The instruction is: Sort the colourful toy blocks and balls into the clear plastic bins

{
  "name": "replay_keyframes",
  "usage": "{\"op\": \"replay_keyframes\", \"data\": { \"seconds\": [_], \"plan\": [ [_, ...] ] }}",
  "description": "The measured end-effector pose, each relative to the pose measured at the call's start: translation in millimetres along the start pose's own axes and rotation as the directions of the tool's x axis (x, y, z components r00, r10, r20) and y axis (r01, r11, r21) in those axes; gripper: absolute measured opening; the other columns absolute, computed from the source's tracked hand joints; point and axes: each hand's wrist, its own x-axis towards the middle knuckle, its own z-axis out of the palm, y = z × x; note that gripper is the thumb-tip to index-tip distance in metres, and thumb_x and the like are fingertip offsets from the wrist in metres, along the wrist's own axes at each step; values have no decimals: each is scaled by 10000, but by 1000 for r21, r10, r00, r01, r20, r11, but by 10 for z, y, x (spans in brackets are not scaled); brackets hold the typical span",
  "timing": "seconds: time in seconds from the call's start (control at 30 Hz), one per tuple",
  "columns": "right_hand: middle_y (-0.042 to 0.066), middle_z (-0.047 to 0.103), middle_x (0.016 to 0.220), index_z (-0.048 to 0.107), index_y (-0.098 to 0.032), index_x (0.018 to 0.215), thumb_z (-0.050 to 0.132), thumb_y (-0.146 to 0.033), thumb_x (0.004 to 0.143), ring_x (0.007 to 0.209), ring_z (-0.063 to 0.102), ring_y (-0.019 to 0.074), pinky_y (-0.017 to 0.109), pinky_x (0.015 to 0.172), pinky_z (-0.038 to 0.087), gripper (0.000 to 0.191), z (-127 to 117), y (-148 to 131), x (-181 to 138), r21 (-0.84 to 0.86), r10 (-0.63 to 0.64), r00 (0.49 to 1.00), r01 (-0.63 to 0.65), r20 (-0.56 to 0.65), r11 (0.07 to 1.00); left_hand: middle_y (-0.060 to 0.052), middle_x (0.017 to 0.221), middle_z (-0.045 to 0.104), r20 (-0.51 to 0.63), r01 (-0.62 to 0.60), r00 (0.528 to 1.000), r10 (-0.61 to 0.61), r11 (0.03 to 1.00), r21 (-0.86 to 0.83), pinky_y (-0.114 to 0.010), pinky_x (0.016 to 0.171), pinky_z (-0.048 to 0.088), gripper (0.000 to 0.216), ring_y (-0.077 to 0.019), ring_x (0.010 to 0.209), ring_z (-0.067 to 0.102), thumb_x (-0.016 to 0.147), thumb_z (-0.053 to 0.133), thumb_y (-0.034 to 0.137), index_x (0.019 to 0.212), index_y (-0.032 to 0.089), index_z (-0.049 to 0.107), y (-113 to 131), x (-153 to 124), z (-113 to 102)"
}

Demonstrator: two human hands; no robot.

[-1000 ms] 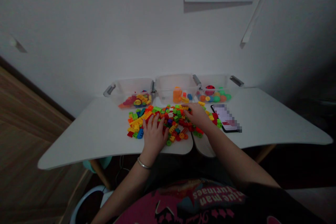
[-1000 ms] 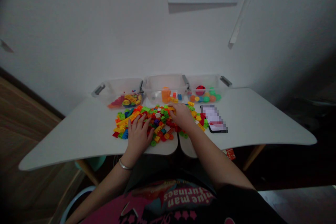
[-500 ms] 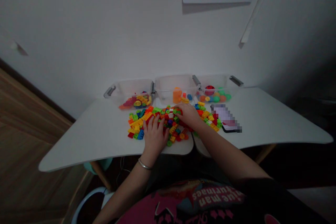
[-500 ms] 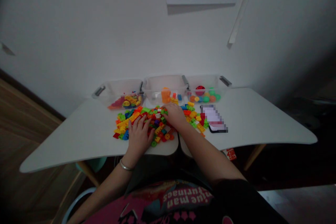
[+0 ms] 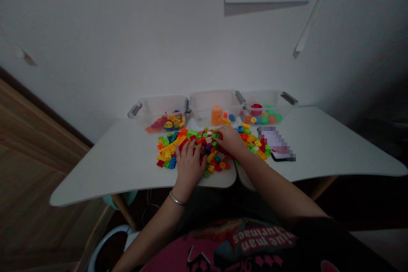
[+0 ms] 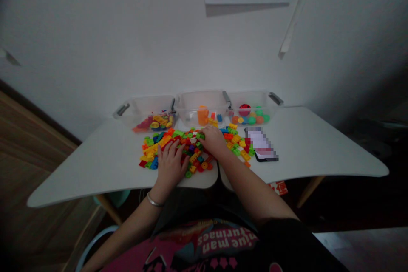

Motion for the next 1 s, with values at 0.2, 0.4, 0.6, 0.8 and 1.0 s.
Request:
{"op": "replay_keyframes", "data": {
  "seconds": [0.2, 0.4, 0.6, 0.8, 1.0],
  "plan": [
    [109, 716, 1066, 696, -157, 1017, 716, -206, 822, 1051, 634, 255, 397, 957, 482, 202, 22, 35, 5, 51, 34, 999, -34, -15, 998, -148, 1416, 563, -2, -17, 1000, 17, 1000, 12, -650, 1181, 198, 431, -362, 1328, 464, 918, 526, 354, 1290, 159, 618, 8, 5, 17],
    [114, 705, 1089, 692, -152, 1040, 684, -165, 829, 1081, 623, 248, 388, 989, 467, 212, 42, 65, 10, 92, 29, 1000, -29, 7, 995, -151, 1405, 574, -4, -20, 1000, 20, 1000, 7, -654, 1174, 209, 420, -360, 1315, 475, 905, 549, 347, 1271, 157, 631, 9, 10, 26],
    [107, 703, 1108, 691, -168, 1057, 661, -127, 825, 1111, 622, 236, 396, 1009, 465, 238, 28, 75, 2, 142, 42, 999, -41, -7, 989, -147, 1394, 582, -8, -16, 1000, 16, 1000, -1, -647, 1176, 211, 407, -352, 1303, 482, 905, 548, 344, 1258, 163, 638, -8, 4, 23],
    [139, 702, 1171, 688, -129, 1127, 658, -134, 838, 1135, 627, 238, 371, 1032, 448, 290, -63, 34, 3, 82, 79, 995, -85, 68, 993, -148, 1399, 576, -5, -14, 1000, 14, 1000, -2, -648, 1178, 202, 406, -355, 1312, 470, 913, 532, 354, 1257, 164, 637, -5, -2, 24],
    [135, 718, 1153, 684, -138, 1158, 657, -158, 848, 1120, 634, 250, 381, 1017, 453, 312, -99, 60, -18, 12, 83, 988, -86, 133, 996, -148, 1403, 574, -2, -8, 1000, 8, 1000, -8, -647, 1174, 216, 406, -356, 1313, 471, 908, 543, 348, 1255, 160, 641, -2, 5, 23]
  ]
}}
